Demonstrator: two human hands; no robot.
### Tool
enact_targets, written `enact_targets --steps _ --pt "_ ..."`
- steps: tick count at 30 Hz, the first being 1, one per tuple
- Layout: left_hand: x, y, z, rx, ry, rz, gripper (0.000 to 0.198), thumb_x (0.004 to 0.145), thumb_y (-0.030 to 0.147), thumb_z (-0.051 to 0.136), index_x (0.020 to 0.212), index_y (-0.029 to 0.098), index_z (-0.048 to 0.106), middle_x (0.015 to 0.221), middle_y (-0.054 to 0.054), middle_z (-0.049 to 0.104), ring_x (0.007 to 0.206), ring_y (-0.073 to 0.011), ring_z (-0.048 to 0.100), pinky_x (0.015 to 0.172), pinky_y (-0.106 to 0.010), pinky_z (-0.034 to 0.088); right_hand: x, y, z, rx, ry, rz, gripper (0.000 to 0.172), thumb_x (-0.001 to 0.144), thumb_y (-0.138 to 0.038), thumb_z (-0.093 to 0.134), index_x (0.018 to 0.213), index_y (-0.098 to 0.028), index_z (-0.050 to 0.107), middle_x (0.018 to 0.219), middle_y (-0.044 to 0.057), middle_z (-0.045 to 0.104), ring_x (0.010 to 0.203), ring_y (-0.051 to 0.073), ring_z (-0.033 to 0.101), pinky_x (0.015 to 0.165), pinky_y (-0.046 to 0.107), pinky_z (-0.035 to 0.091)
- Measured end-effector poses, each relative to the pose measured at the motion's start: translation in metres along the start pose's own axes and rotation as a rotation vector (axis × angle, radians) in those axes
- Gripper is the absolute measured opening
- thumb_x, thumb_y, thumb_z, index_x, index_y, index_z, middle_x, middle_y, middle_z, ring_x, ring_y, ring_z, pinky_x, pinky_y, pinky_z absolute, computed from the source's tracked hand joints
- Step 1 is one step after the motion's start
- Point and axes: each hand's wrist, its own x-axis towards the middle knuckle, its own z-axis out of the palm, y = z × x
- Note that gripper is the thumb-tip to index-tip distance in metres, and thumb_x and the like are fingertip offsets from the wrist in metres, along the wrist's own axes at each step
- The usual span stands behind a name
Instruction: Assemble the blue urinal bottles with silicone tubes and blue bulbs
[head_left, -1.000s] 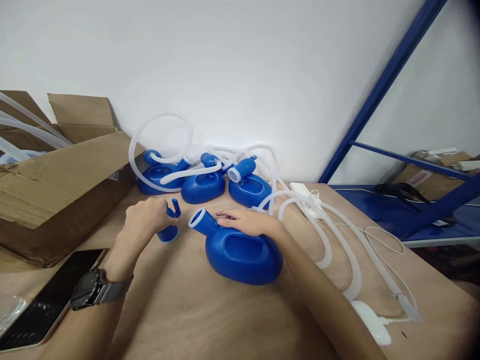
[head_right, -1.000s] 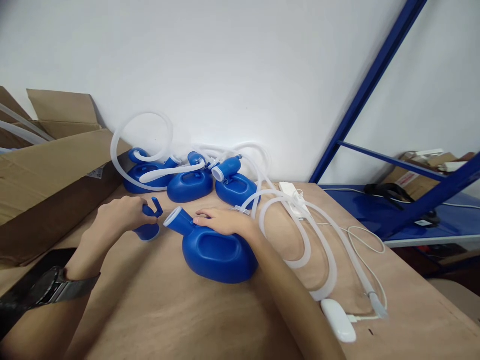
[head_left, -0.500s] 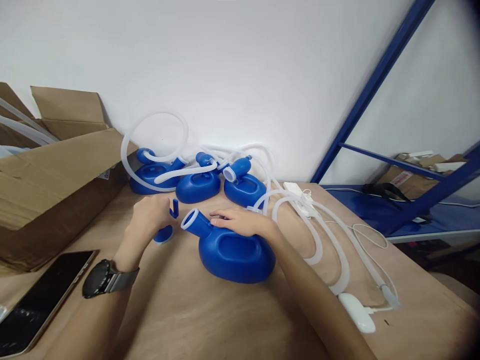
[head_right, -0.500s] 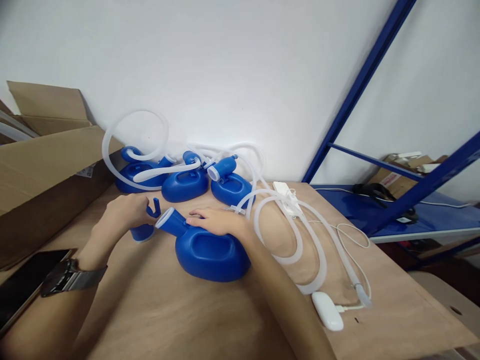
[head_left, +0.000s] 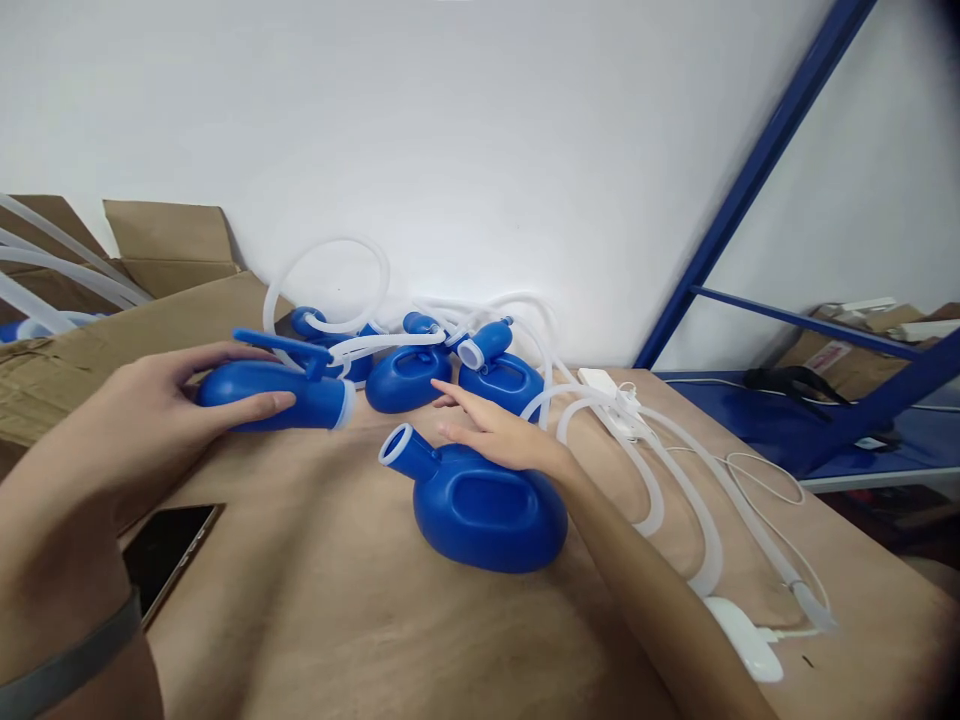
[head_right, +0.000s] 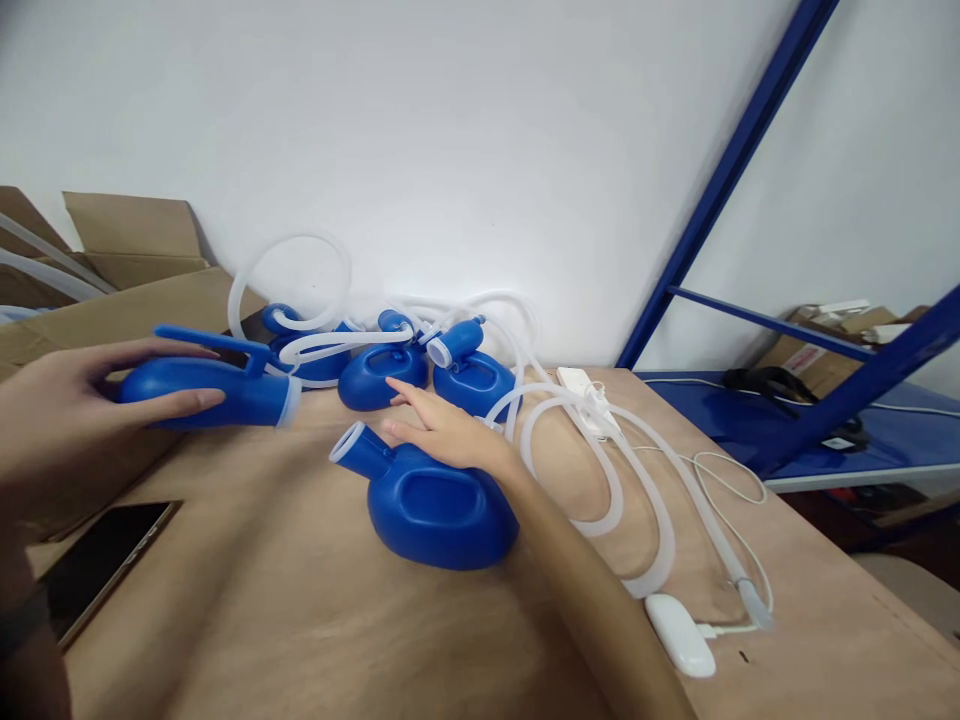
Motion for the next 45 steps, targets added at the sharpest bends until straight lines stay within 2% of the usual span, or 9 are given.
enact_targets --steps 3,7,13,18,26,30,36,41,45 --pt "-0.011 0.017 0.003 -0.209 0.066 0.174 0.073 0.064 0.075 0.083 0.118 0.026 0.078 0.104 0.001 0.081 0.088 -0.0263 0.075 0.076 -0.033 0.065 -0.002 -0.011 0.006 0.253 0.056 -0.149 0.081 0.103 -0.062 0.053 0.169 -0.026 0.026 0.16 0.016 0.051 0.148 0.029 0.05 0.121 0.051 0.042" --pt "-0.015 0.041 0.031 -0.436 0.055 0.63 0.054 0.075 0.052 0.09 0.117 0.022 0.077 0.102 -0.002 0.081 0.082 -0.0197 0.074 0.072 -0.026 0.062 -0.014 -0.033 0.014 0.489 0.15 -0.196 0.068 0.105 -0.067 0.042 0.164 -0.034 0.034 0.155 0.009 0.057 0.137 0.028 0.061 0.109 0.047 0.055" --pt "-0.02 0.064 0.059 -0.524 0.112 0.827 0.055 0.079 0.039 0.091 0.129 0.025 0.073 0.12 -0.005 0.08 0.103 -0.0237 0.077 0.088 -0.031 0.064 -0.026 -0.052 0.018 0.447 0.392 -0.275 0.055 0.105 -0.051 0.029 0.152 -0.03 0.046 0.145 0.009 0.063 0.124 0.03 0.068 0.096 0.046 0.063" --pt "-0.028 0.073 0.065 -0.526 0.124 0.829 0.054 0.077 0.034 0.092 0.128 0.026 0.074 0.13 -0.005 0.078 0.115 -0.0262 0.075 0.102 -0.035 0.06 -0.026 -0.057 0.025 0.378 0.586 -0.318 0.061 0.101 -0.062 0.028 0.146 -0.025 0.048 0.143 0.012 0.063 0.139 0.034 0.059 0.109 0.053 0.055" --pt "-0.031 0.083 0.068 -0.631 0.167 0.824 0.043 0.08 0.037 0.089 0.12 0.025 0.078 0.112 -0.002 0.083 0.101 -0.0253 0.079 0.091 -0.037 0.067 -0.033 -0.057 0.029 0.18 0.617 -0.372 0.071 0.103 -0.076 0.02 0.155 -0.031 0.039 0.157 0.01 0.054 0.145 0.034 0.053 0.117 0.057 0.049" --pt "-0.036 0.089 0.064 -0.69 0.143 0.692 0.032 0.073 0.035 0.092 0.102 0.027 0.083 0.091 0.002 0.083 0.078 -0.0205 0.078 0.073 -0.03 0.069 -0.036 -0.055 0.025 0.108 0.583 -0.394 0.079 0.1 -0.081 0.018 0.158 -0.031 0.037 0.16 0.011 0.051 0.145 0.035 0.053 0.115 0.056 0.051" --pt "-0.039 0.091 0.069 -0.885 -0.088 0.431 0.035 0.077 0.038 0.086 0.111 0.027 0.081 0.091 0.001 0.081 0.039 -0.008 0.057 0.029 -0.017 0.046 -0.041 -0.052 0.018 -0.012 0.62 -0.402 0.081 0.1 -0.08 0.028 0.166 -0.032 0.031 0.155 0.011 0.054 0.141 0.037 0.055 0.114 0.061 0.051" --pt "-0.037 0.092 0.081 -0.752 0.002 0.461 0.044 0.077 0.045 0.086 0.115 0.025 0.078 0.113 -0.005 0.081 0.082 -0.0227 0.078 0.065 -0.027 0.067 -0.037 -0.048 0.013 0.105 0.608 -0.515 0.064 0.106 -0.066 0.031 0.166 -0.044 0.027 0.161 0.003 0.049 0.143 0.034 0.056 0.115 0.057 0.052" --pt "-0.037 0.093 0.081 -0.626 0.099 0.549 0.049 0.08 0.055 0.083 0.118 0.025 0.076 0.121 -0.005 0.08 0.112 -0.0301 0.075 0.099 -0.04 0.064 -0.038 -0.049 0.008 0.01 0.636 -0.442 0.065 0.107 -0.064 0.027 0.169 -0.049 0.014 0.157 0.001 0.055 0.143 0.03 0.056 0.115 0.053 0.053"
